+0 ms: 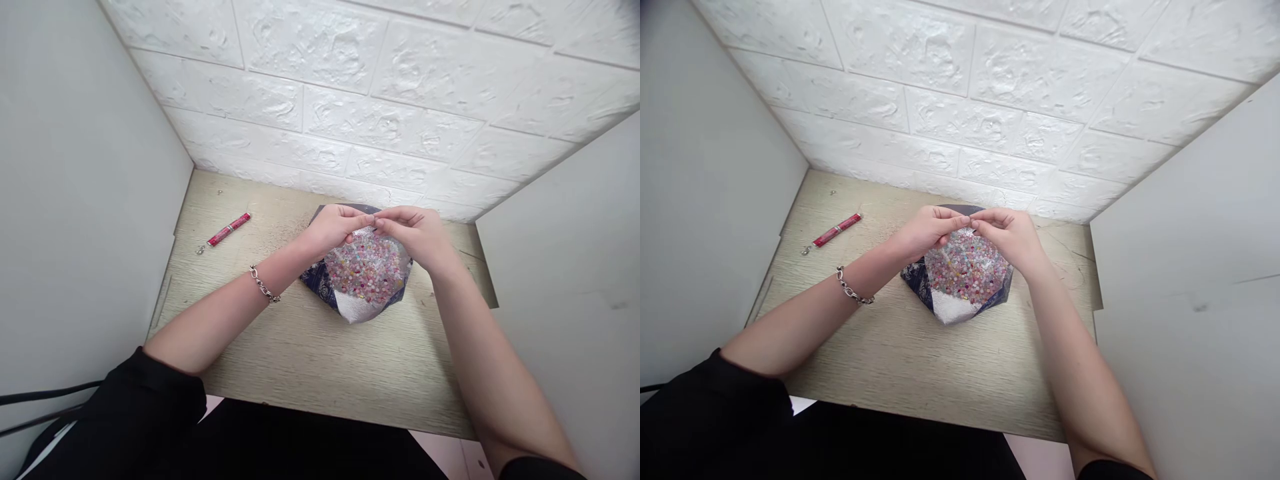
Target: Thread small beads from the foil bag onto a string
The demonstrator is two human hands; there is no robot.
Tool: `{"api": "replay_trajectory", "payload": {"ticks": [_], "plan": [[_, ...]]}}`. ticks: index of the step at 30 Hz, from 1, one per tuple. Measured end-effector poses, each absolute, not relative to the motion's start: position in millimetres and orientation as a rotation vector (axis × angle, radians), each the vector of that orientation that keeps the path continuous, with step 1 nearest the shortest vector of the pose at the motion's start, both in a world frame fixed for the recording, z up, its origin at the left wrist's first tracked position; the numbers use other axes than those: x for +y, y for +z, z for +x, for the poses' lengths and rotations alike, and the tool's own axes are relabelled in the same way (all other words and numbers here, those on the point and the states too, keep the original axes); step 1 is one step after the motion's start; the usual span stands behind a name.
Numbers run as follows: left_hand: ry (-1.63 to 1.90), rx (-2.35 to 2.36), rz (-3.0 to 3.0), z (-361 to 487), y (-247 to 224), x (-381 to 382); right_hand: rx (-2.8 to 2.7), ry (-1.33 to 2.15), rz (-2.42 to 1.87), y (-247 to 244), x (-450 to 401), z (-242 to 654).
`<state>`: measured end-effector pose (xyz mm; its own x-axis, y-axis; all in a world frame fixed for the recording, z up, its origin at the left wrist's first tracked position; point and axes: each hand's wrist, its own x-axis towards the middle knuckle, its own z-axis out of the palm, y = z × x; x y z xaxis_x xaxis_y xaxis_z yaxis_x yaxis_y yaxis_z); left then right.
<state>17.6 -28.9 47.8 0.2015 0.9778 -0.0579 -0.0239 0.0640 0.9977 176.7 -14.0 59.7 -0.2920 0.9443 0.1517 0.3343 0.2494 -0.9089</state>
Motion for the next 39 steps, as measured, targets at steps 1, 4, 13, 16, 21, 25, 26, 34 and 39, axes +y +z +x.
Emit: {"api": "replay_trajectory", "payload": {"ticks": [1,4,13,16,21,25,26,34,39], "plan": [[1.026,1.073,1.235,17.5,48.1,-29.0,-1.753,1.055,-1.159,58.8,-13.1,177.3],[1.007,1.104,1.249,17.3,49.3,-29.1,-1.713,1.104,-1.117,57.4,-11.2,177.9],[0.966,1.099,1.309,16.5,50.5,-28.8,-1.736,1.137,-1.049,55.4,-11.2,179.1],[0.964,1.102,1.313,16.1,50.0,-28.4,-1.752,1.135,-1.051,55.3,-11.8,179.5],[0.935,1.114,1.329,15.8,50.4,-28.5,-1.765,1.122,-1.060,56.7,-11.7,180.0],[0.916,1.120,1.346,15.6,50.8,-29.1,-1.770,1.122,-1.066,57.9,-11.7,181.1],[0.913,1.116,1.351,15.4,50.7,-29.0,-1.774,1.123,-1.070,58.0,-11.7,181.4],[0.910,1.071,1.358,14.9,50.8,-29.1,-1.780,1.158,-1.075,57.9,-12.2,181.3],[0.881,1.103,1.357,15.2,51.5,-29.8,-1.758,1.207,-1.083,56.8,-11.5,180.4]]}}
